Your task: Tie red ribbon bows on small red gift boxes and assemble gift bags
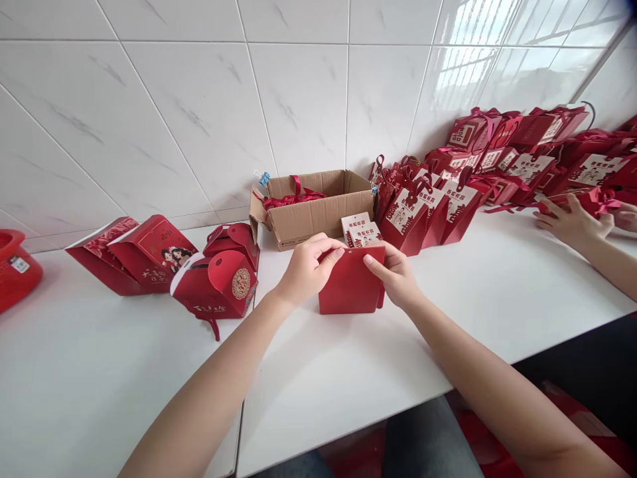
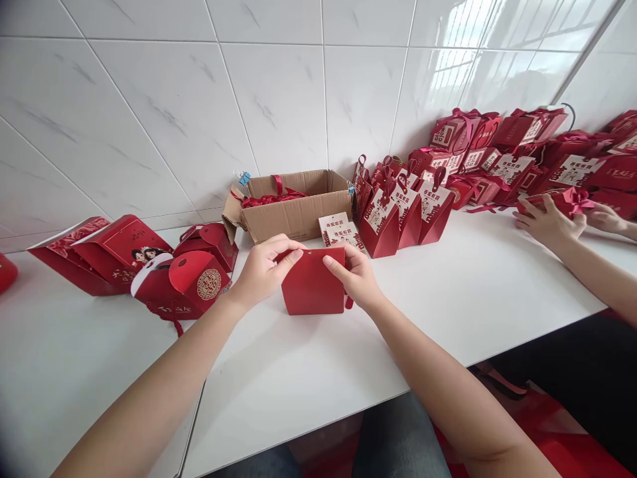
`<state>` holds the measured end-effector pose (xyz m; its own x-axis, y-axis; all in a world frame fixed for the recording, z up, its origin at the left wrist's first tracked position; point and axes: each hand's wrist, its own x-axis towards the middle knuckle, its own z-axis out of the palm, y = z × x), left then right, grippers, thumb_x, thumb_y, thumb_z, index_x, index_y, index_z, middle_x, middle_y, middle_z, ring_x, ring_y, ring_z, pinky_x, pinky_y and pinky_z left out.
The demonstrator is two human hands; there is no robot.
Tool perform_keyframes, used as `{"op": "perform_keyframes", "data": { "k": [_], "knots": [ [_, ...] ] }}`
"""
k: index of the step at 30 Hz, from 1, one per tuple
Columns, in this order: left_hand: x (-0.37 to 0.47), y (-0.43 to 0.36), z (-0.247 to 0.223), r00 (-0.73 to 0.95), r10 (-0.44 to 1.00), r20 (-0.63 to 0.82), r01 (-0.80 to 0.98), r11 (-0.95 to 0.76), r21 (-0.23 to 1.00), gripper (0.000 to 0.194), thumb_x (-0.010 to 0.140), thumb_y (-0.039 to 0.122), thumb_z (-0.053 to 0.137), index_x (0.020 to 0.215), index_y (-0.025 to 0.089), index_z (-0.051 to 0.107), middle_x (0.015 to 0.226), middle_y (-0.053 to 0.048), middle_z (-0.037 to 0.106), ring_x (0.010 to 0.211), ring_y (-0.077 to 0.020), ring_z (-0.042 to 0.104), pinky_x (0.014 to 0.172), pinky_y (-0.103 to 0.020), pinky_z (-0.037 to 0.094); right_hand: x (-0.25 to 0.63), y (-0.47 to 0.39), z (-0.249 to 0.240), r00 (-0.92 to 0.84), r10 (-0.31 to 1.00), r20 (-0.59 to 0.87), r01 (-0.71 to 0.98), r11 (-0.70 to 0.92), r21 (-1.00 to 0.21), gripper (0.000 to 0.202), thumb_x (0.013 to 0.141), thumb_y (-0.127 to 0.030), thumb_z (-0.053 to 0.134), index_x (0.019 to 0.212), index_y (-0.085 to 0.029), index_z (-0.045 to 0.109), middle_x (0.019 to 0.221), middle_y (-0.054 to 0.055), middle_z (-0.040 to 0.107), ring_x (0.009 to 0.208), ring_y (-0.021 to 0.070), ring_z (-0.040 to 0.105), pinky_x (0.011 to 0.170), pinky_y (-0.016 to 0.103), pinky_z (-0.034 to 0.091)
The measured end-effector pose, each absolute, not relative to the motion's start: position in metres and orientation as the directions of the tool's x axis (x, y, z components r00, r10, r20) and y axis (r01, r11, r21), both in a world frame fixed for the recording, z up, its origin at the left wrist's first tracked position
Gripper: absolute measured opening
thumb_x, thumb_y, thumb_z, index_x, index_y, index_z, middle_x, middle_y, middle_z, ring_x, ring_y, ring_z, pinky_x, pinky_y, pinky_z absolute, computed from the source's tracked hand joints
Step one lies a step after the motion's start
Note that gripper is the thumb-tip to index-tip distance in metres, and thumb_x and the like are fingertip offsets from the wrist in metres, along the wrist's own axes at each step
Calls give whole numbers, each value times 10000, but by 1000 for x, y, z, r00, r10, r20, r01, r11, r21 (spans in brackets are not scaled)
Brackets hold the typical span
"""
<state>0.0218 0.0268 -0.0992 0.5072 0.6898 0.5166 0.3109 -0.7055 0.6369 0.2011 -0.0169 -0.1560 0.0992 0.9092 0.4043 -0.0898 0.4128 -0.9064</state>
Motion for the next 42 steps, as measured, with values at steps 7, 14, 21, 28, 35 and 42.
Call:
{"op": "perform_keyframes", "data": {
  "k": [7,14,21,28,35,42],
  "knots": [
    [32,27,-118,356,723,593,217,-681,700,167,809,362,646,775,199,630,773,-11,657,737,-159,599,700,-283,473,204,-11,-158,74,928,365,-147,372,-916,271,806,-511,625,860,-246,652,886,19,640,761,163,604,637,276,494],
    [32,20,-115,384,745,545,173,-638,750,212,786,373,663,725,187,582,709,0,636,678,-145,584,658,-270,464,240,30,-184,548,817,179,156,110,-982,515,856,-519,378,1143,-163,616,1017,95,665,887,218,643,779,359,516],
    [31,17,-114,415,730,544,162,-647,745,213,790,367,658,720,186,569,708,-1,628,673,-146,574,651,-273,457,245,46,-199,569,791,225,343,20,-939,398,736,-296,623,1108,-157,640,1196,145,612,1193,315,509,1055,460,337],
    [31,19,-115,421,728,541,169,-649,742,208,796,368,651,728,191,566,714,0,634,671,-144,576,641,-270,453,246,51,-205,576,795,191,303,9,-953,616,690,-364,667,1257,-166,529,1072,105,632,1070,292,573,973,443,413],
    [31,20,-118,412,726,550,179,-657,733,230,804,382,636,738,199,513,671,18,557,614,-126,514,599,-261,421,247,40,-182,540,840,46,35,32,-999,505,695,-308,647,1171,-155,576,890,72,676,802,227,654,743,364,518],
    [23,26,-126,444,753,487,96,-580,809,215,841,399,572,838,211,467,633,35,464,538,-112,444,521,-252,377,247,28,-169,407,908,-101,-211,-14,-977,425,620,-169,625,1045,-183,624,914,68,694,777,190,653,664,320,543]
  ]
}}
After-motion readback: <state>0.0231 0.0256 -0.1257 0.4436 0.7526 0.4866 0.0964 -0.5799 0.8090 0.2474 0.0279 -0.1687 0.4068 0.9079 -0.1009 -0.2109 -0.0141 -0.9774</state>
